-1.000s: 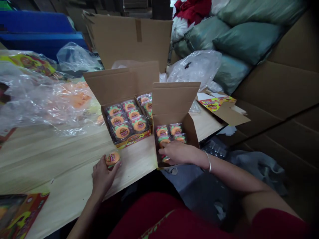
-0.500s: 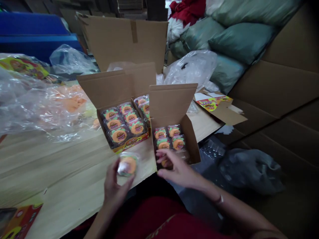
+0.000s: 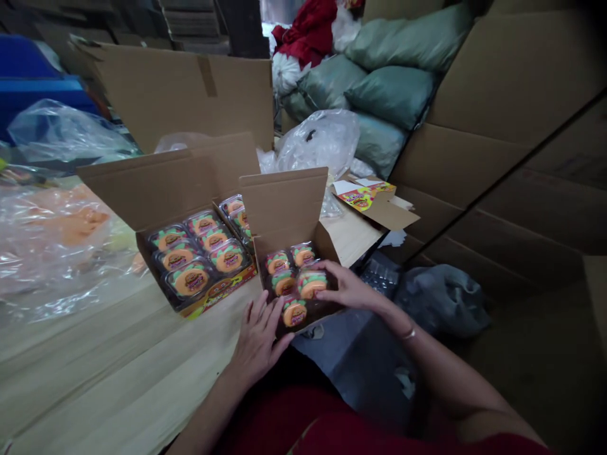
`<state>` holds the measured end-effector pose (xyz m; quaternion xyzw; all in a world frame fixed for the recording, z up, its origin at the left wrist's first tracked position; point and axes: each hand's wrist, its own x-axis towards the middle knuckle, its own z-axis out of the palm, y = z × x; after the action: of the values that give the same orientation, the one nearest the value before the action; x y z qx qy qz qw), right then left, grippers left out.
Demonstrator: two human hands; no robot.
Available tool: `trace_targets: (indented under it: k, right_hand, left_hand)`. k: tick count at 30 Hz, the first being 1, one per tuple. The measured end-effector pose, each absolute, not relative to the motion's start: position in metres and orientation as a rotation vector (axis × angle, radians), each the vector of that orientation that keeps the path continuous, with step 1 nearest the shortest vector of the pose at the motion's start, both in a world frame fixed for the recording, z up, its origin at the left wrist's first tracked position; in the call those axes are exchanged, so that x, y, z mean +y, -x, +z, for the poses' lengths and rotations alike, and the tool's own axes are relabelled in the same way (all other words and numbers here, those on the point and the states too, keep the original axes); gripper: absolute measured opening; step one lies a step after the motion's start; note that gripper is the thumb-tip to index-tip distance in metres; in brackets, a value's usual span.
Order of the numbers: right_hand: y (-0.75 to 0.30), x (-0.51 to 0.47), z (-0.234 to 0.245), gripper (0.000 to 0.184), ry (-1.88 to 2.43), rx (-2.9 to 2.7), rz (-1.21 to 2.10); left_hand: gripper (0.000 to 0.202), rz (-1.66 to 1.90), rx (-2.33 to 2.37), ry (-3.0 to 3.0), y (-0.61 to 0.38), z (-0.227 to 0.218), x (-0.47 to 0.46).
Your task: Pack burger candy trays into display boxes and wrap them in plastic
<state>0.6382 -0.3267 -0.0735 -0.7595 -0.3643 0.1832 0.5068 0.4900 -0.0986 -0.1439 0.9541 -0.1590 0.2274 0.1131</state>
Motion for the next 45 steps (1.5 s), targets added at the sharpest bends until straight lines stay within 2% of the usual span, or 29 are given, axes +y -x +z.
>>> trace_targets:
  k: [2, 6, 7, 10, 12, 17, 18, 21, 23, 34, 39, 43, 45]
  right_hand:
    - [-0.648, -0.34, -0.065, 0.05, 2.036, -1.028, 0.442]
    - [-0.65, -0.345, -0.058, 0.068, 2.308, -1.235, 0.449]
    - [-0.649, -0.342, -0.058, 0.066, 2.34, -1.312, 0.424]
    - [-0.646, -0.334, -0.062, 0.042, 2.333, -1.523, 0.378]
    - [-0.648, -0.336, -0.066, 0.038, 2.279, -1.432, 0.37]
    - [-0.655, -0.349, -0.074, 0.068, 1.943, -1.061, 0.415]
    - [-0.654, -0.349, -0.075, 0.066, 1.935, -1.106, 0.414]
    - [-0.649, -0.342, -0.076, 0.04, 2.108, -1.317, 0.415]
    - [-0.646, -0.337, -0.074, 0.029, 2.22, -1.386, 0.437]
    - [-0.639, -0.35, -0.083, 0.031, 2.183, -1.191, 0.342]
    - [-0.639, -0.342, -0.091, 0.041, 2.39, -1.409, 0.346]
    - [-0.646, -0.336, -0.093, 0.035, 2.552, -1.593, 0.169]
    - [-0.646, -0.334, -0.094, 0.038, 2.573, -1.591, 0.169]
  left_hand:
    - [0.066, 0.672, -0.492, -2.85, -0.49, -0.146, -0.1]
    - [0.053, 0.758, -0.459, -2.849, -0.491, -0.142, -0.106]
    - [0.052, 0.77, -0.445, -2.846, -0.492, -0.141, -0.107]
    - [0.05, 0.791, -0.44, -2.856, -0.492, -0.141, -0.109]
    - [0.05, 0.801, -0.443, -2.869, -0.492, -0.141, -0.109]
    - [0.049, 0.799, -0.463, -2.892, -0.491, -0.143, -0.107]
    - [0.049, 0.8, -0.468, -2.896, -0.491, -0.144, -0.107]
    - [0.05, 0.806, -0.483, -2.903, -0.492, -0.146, -0.106]
    - [0.051, 0.81, -0.484, -2.903, -0.492, -0.147, -0.106]
    - [0.053, 0.866, -0.522, -2.881, -0.494, -0.149, -0.104]
    - [0.051, 0.854, -0.538, -2.884, -0.495, -0.149, -0.104]
    - [0.051, 0.864, -0.536, -2.895, -0.493, -0.148, -0.105]
    - [0.051, 0.864, -0.525, -2.893, -0.492, -0.149, -0.105]
